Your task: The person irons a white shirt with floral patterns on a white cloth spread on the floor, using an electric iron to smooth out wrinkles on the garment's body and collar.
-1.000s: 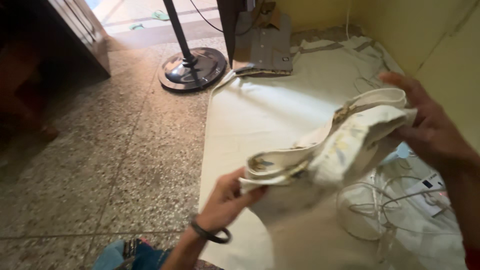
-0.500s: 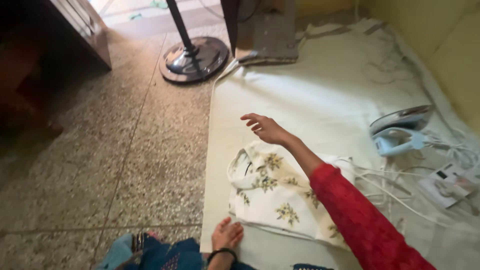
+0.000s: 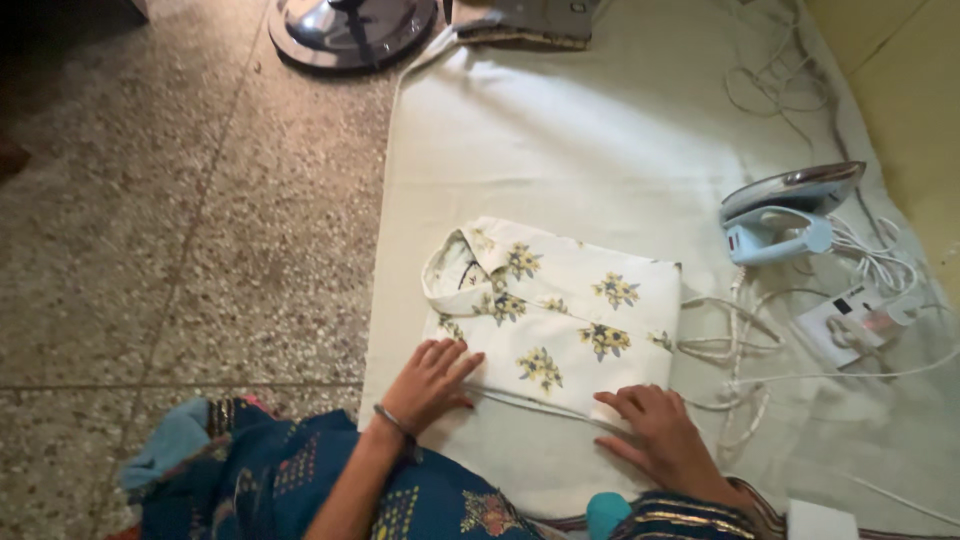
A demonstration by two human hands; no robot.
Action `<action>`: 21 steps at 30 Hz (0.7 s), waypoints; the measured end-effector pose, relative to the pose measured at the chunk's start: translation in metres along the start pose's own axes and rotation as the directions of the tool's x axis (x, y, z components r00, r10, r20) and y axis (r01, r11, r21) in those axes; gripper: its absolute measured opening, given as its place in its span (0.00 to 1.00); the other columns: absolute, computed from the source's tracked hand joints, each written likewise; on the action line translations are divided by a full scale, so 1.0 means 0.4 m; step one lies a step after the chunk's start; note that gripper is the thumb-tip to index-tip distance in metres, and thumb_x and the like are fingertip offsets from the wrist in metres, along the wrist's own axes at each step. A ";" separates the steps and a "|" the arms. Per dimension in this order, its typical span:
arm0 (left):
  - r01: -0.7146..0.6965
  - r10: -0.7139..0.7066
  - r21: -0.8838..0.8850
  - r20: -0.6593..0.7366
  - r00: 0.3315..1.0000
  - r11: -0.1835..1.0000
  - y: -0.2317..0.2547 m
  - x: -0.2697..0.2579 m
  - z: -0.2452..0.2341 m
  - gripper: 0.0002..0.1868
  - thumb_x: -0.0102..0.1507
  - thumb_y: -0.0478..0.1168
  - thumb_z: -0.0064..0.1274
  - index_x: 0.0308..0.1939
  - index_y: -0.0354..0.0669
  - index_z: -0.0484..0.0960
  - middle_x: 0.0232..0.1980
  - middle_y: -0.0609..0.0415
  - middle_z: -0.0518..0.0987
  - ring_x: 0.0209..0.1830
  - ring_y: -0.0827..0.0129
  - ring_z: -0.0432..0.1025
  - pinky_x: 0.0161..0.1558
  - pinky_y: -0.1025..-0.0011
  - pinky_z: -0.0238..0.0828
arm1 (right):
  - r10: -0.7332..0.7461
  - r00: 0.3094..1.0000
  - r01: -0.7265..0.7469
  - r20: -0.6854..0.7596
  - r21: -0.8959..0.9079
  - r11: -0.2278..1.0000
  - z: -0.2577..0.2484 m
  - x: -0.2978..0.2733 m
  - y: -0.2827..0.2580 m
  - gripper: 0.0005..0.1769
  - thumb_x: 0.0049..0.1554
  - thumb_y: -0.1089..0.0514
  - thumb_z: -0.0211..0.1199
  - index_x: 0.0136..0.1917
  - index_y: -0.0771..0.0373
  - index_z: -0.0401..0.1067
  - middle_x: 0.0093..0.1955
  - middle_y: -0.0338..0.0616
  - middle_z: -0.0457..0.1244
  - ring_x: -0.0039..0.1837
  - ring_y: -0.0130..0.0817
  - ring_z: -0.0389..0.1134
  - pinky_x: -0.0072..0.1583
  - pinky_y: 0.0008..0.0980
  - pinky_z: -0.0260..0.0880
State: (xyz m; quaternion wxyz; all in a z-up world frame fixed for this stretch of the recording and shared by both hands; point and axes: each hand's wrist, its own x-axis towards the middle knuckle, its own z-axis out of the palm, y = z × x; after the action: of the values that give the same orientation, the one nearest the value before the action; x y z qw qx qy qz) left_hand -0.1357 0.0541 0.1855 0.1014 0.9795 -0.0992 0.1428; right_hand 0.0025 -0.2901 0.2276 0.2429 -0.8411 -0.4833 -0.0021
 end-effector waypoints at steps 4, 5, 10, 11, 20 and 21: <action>0.023 -0.024 0.011 0.078 0.997 1.000 -0.032 -0.007 0.020 0.37 0.53 0.54 0.65 0.63 0.47 0.73 0.63 0.49 0.74 0.67 0.55 0.66 0.69 0.56 0.58 | 0.065 0.996 -0.059 0.054 -0.112 0.992 0.012 -0.023 0.014 0.23 0.48 0.53 0.70 0.57 0.53 0.75 0.46 0.41 0.64 0.49 0.44 0.67 0.56 0.44 0.65; 0.007 -0.008 0.005 0.073 0.997 1.000 -0.028 -0.007 0.024 0.38 0.53 0.55 0.65 0.63 0.46 0.73 0.62 0.48 0.74 0.66 0.55 0.66 0.69 0.55 0.57 | 0.071 0.997 -0.067 0.038 -0.093 0.993 0.017 -0.022 0.017 0.21 0.49 0.54 0.69 0.57 0.53 0.75 0.46 0.41 0.64 0.50 0.43 0.67 0.55 0.43 0.65; -0.124 0.125 0.049 -0.011 0.992 0.991 0.020 0.025 0.053 0.32 0.55 0.52 0.61 0.59 0.42 0.73 0.57 0.47 0.75 0.61 0.56 0.67 0.66 0.54 0.59 | 0.119 0.991 -0.125 -0.058 -0.113 0.986 0.042 -0.036 0.010 0.17 0.49 0.60 0.67 0.53 0.51 0.76 0.46 0.40 0.64 0.48 0.46 0.66 0.52 0.44 0.66; -0.137 0.138 0.079 -0.011 0.990 0.987 0.025 0.031 0.059 0.29 0.57 0.49 0.59 0.59 0.41 0.73 0.55 0.49 0.75 0.60 0.57 0.68 0.66 0.55 0.61 | 0.123 0.988 -0.129 -0.091 -0.065 0.989 0.047 -0.039 0.010 0.16 0.50 0.60 0.67 0.54 0.52 0.76 0.47 0.40 0.65 0.49 0.45 0.67 0.52 0.43 0.67; -0.154 0.147 0.137 0.057 0.987 0.979 0.013 0.009 0.054 0.20 0.62 0.37 0.50 0.59 0.37 0.73 0.51 0.50 0.76 0.55 0.60 0.71 0.63 0.61 0.66 | 0.115 0.982 -0.104 -0.148 0.084 0.991 0.059 -0.059 0.028 0.20 0.48 0.57 0.71 0.55 0.56 0.76 0.50 0.44 0.66 0.54 0.45 0.70 0.54 0.39 0.71; -0.131 0.127 0.137 0.033 0.991 0.982 0.012 0.006 0.052 0.21 0.63 0.37 0.50 0.60 0.38 0.73 0.53 0.51 0.76 0.56 0.60 0.71 0.65 0.61 0.66 | 0.095 0.986 -0.084 -0.137 0.082 0.993 0.056 -0.062 0.032 0.19 0.49 0.58 0.70 0.55 0.55 0.76 0.51 0.44 0.66 0.54 0.45 0.70 0.54 0.39 0.71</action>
State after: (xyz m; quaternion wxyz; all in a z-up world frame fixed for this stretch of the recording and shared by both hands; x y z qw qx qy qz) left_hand -0.1290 0.0444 0.1677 0.0222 0.9774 -0.1534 0.1437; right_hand -0.0056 -0.3063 0.1966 0.3080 -0.8499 -0.4263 -0.0323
